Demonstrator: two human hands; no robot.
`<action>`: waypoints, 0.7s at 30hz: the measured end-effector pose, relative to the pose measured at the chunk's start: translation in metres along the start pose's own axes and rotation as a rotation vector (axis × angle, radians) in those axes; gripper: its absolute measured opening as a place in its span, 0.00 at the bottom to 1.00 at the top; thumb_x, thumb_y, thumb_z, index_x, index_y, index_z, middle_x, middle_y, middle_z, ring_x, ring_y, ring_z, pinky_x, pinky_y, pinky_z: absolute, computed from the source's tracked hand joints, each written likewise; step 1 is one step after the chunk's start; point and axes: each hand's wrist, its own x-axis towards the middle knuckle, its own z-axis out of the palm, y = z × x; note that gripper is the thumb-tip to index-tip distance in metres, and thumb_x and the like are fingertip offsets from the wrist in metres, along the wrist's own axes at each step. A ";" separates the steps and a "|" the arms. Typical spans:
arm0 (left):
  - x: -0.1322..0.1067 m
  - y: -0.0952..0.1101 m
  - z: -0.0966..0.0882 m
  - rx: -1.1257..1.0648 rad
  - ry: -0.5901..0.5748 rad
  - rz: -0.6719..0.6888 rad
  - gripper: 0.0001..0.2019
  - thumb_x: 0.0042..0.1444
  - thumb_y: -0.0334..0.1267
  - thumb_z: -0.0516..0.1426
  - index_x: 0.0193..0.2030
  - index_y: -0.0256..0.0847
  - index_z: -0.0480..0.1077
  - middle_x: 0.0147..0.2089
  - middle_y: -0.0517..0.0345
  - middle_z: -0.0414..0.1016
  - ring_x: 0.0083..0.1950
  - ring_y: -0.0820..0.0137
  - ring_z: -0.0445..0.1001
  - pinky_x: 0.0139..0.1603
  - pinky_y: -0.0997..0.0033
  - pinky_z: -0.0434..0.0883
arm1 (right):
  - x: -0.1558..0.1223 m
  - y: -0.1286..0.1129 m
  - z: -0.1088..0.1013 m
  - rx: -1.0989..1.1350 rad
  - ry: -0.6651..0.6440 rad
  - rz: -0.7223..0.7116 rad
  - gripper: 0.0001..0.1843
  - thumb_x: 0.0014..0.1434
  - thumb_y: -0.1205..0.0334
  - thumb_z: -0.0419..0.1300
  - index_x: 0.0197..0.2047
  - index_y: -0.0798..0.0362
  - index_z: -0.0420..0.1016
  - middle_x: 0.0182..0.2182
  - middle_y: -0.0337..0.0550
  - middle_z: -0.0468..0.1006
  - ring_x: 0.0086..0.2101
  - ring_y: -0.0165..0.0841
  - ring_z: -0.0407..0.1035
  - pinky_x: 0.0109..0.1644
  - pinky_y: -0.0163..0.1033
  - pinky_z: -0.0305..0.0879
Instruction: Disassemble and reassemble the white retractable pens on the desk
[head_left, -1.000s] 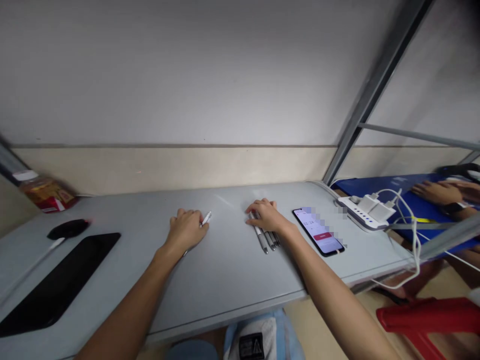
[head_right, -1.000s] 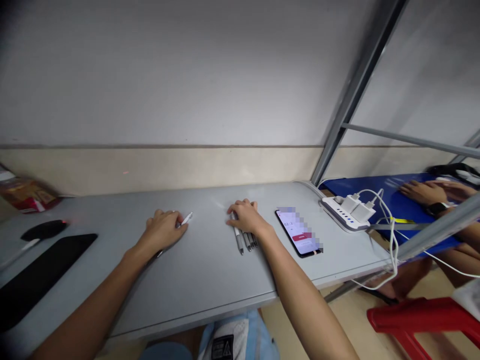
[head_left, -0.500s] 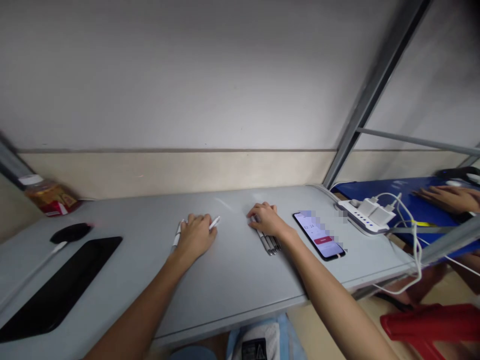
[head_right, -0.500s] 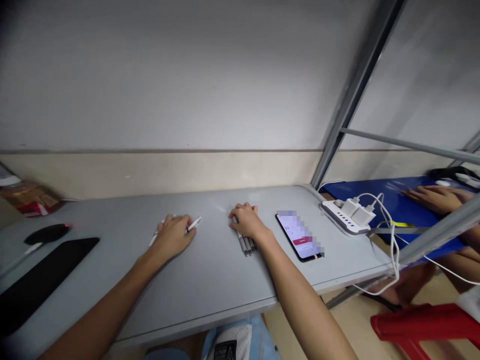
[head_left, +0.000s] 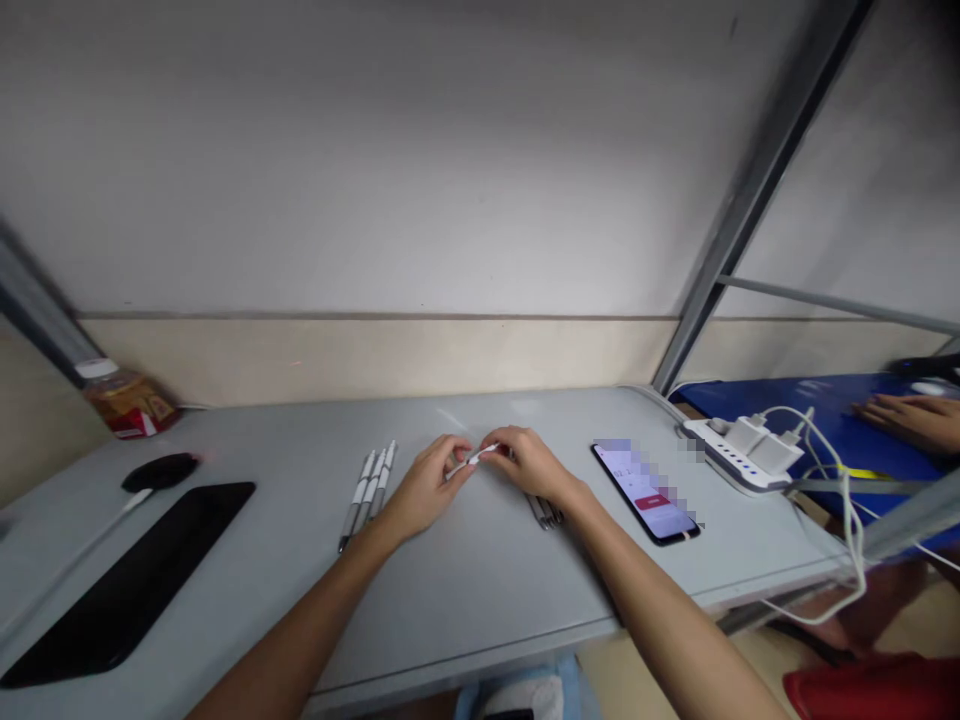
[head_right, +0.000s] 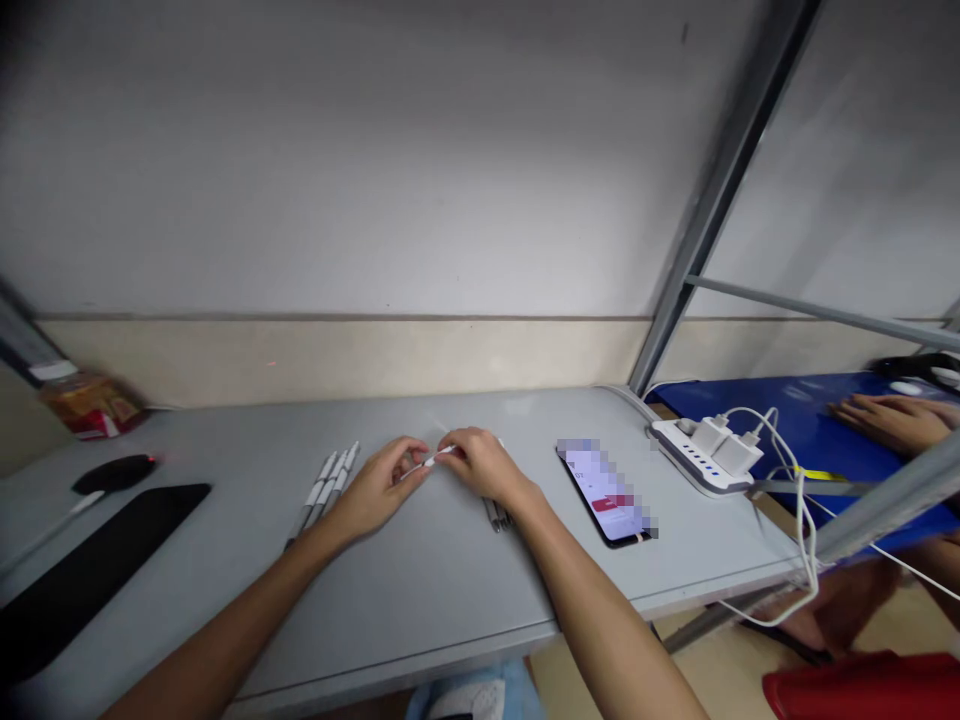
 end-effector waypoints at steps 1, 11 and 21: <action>0.000 -0.001 -0.003 0.019 0.011 -0.002 0.10 0.60 0.41 0.53 0.45 0.42 0.67 0.42 0.55 0.72 0.40 0.68 0.71 0.42 0.69 0.68 | 0.000 0.001 -0.001 0.019 0.042 0.033 0.11 0.63 0.56 0.55 0.38 0.51 0.76 0.31 0.42 0.76 0.30 0.31 0.66 0.36 0.35 0.57; 0.000 -0.014 -0.009 0.282 0.039 0.100 0.15 0.67 0.41 0.41 0.43 0.41 0.67 0.41 0.54 0.71 0.45 0.65 0.67 0.48 0.65 0.63 | 0.001 0.008 -0.003 0.235 -0.017 0.216 0.26 0.62 0.43 0.50 0.25 0.55 0.70 0.18 0.34 0.59 0.21 0.26 0.52 0.25 0.33 0.47; -0.004 -0.012 -0.011 0.286 0.019 0.139 0.15 0.68 0.40 0.41 0.44 0.41 0.66 0.41 0.55 0.70 0.45 0.66 0.65 0.48 0.64 0.63 | 0.001 0.007 -0.002 0.475 -0.074 0.363 0.28 0.59 0.39 0.50 0.25 0.56 0.70 0.16 0.33 0.55 0.18 0.24 0.47 0.22 0.34 0.42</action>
